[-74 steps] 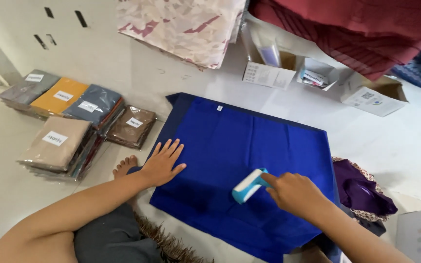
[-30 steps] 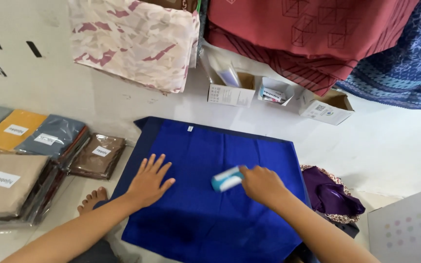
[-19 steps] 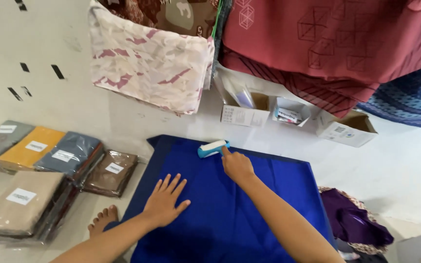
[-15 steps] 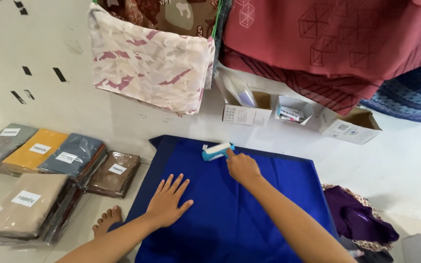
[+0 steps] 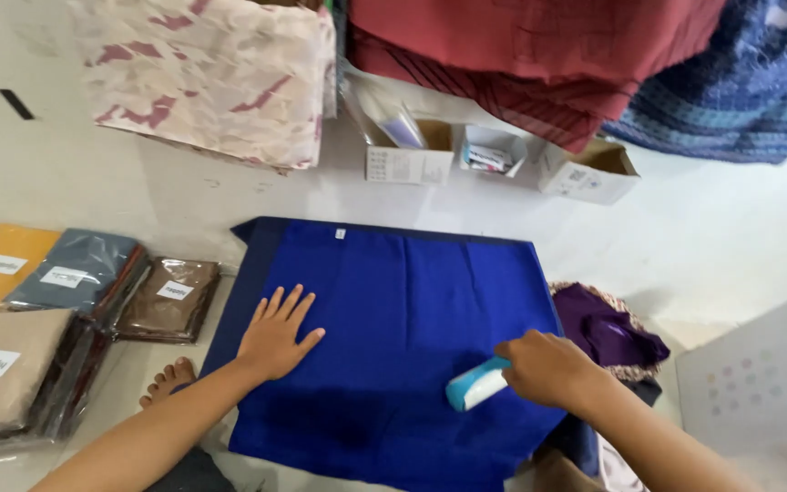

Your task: A person is using a lint roller to clean a blue hijab and then folding it neatly on the floor.

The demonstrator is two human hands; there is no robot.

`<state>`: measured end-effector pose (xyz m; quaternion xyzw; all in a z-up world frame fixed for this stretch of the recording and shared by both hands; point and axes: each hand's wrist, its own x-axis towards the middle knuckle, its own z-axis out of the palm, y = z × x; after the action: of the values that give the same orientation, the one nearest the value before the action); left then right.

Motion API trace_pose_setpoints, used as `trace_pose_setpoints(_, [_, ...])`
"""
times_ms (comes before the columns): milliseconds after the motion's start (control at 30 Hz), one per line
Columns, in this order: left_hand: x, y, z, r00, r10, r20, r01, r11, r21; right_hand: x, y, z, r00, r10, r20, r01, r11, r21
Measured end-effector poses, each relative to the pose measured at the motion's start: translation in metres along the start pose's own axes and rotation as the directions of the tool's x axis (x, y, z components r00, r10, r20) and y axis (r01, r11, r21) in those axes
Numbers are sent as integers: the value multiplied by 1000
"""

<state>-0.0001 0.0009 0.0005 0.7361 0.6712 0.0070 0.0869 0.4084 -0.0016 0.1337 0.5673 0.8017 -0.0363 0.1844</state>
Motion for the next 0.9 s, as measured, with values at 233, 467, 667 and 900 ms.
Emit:
trace_pose_setpoints(233, [-1,4,-7,1000,-18,24,19,1000,-12,70,-15,1,963,-18,-270,10,999,-30])
trace_pose_setpoints(467, [2,2,-5,1000,-9,19,10,998,-55,202,-22,3,905,11,-426,22,997,73])
trace_pose_setpoints(667, [4,-2,-3,1000,4,13,-2,994,-107,214,-19,-3,895,15,-445,35,994,104])
trace_pose_setpoints(900, [10,-8,17,999,10,-54,-11,999,-30,80,19,-11,984,19,-175,-3,996,86])
